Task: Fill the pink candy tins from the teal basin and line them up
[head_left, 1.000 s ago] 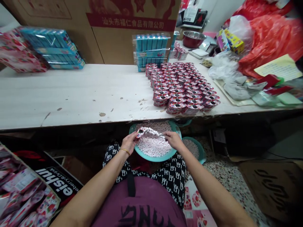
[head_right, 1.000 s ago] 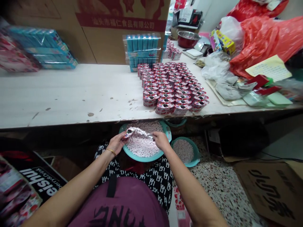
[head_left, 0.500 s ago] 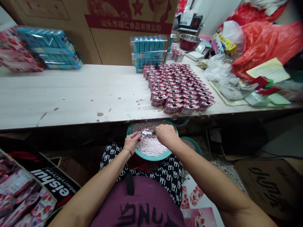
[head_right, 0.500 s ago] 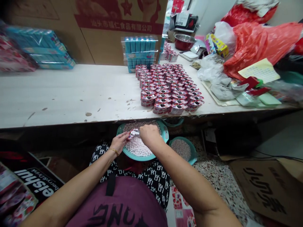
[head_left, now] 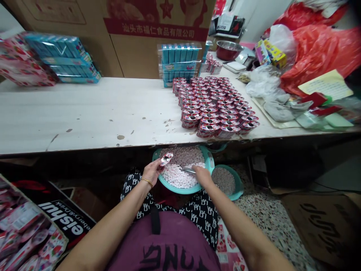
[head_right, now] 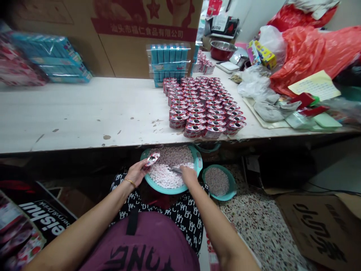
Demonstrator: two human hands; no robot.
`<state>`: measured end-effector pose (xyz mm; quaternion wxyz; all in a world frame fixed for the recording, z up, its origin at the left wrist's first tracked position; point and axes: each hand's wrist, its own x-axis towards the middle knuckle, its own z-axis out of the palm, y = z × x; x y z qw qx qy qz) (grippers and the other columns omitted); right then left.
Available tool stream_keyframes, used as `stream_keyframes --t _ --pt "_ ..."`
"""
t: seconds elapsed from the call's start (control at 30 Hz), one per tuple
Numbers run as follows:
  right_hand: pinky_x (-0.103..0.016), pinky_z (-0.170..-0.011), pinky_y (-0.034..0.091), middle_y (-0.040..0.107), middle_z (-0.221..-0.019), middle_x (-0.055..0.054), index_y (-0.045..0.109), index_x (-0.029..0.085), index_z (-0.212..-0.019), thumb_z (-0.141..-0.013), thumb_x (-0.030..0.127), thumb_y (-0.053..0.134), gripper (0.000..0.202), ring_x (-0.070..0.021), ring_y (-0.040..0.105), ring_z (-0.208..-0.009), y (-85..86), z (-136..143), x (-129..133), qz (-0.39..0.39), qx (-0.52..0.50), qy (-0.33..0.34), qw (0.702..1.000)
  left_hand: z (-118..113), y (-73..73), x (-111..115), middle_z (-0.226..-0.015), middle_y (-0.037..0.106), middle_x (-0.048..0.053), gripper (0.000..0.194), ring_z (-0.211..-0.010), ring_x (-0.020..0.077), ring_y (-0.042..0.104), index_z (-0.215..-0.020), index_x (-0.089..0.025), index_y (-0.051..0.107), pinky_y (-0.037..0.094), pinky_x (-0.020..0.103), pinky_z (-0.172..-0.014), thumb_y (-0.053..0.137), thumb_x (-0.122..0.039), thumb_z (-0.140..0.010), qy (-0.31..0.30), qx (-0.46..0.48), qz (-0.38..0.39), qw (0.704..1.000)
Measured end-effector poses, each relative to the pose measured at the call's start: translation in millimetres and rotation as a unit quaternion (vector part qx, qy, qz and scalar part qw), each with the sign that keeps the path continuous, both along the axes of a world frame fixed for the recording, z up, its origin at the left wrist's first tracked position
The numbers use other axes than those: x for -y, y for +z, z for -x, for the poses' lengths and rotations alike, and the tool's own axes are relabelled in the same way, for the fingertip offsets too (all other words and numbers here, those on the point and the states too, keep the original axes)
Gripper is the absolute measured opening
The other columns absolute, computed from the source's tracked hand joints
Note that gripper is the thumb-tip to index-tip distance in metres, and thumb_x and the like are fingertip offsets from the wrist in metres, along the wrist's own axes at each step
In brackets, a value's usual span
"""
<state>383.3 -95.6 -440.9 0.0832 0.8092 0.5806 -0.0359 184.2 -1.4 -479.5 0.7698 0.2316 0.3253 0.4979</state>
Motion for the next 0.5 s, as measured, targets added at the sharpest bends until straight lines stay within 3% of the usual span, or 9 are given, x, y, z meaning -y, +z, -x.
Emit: stream_keyframes --t 0.1,0.2,0.37,0.5 --pt "-0.021 -0.066 0.038 0.063 -0.097 -0.005 0.055 0.024 -0.107 -0.082 0.017 0.034 0.033 -0.0146 0.057 -0.088 -24.1 0 -12 -0.033 -0.045 -0.014 0.998 9 -0.4 -2 -0.074 0.065 0.005 0.03 -0.066 0.0116 0.058 -0.076 -0.01 0.065 0.048 0.025 -0.063 0.076 -0.019 -0.05 0.013 -0.02 -0.003 1.0" --pt "-0.02 -0.066 0.038 0.064 -0.093 -0.003 0.058 0.022 -0.104 -0.082 0.018 0.035 0.032 -0.0132 0.057 -0.085 -18.1 -11 -14 -0.057 -0.082 -0.013 0.995 14 -0.9 -5 -0.074 0.066 0.005 0.029 -0.066 0.0114 0.058 -0.076 -0.01 0.064 0.048 0.026 -0.065 0.076 -0.019 -0.05 0.016 -0.024 -0.008 1.0" --pt "-0.02 -0.065 0.039 0.065 -0.082 -0.001 0.061 0.023 -0.1 -0.081 0.021 0.036 0.031 -0.0133 0.057 -0.078 32.8 -15 -1 -0.124 -0.163 0.039 0.978 0 0.8 0 -0.076 0.066 0.006 0.031 -0.068 0.0122 0.058 -0.078 -0.01 0.064 0.048 0.024 -0.061 0.076 -0.017 -0.05 -0.004 -0.007 0.001 1.0" --pt "-0.024 -0.069 0.039 0.065 -0.094 -0.002 0.061 0.031 -0.102 -0.078 0.016 0.038 0.036 -0.0163 0.057 -0.086 75.5 17 7 -0.085 -0.001 0.047 0.995 -14 3.9 7 -0.076 0.066 0.007 0.031 -0.068 0.0131 0.059 -0.078 -0.01 0.063 0.048 0.024 -0.061 0.075 -0.017 -0.05 -0.023 0.014 0.015 1.0"
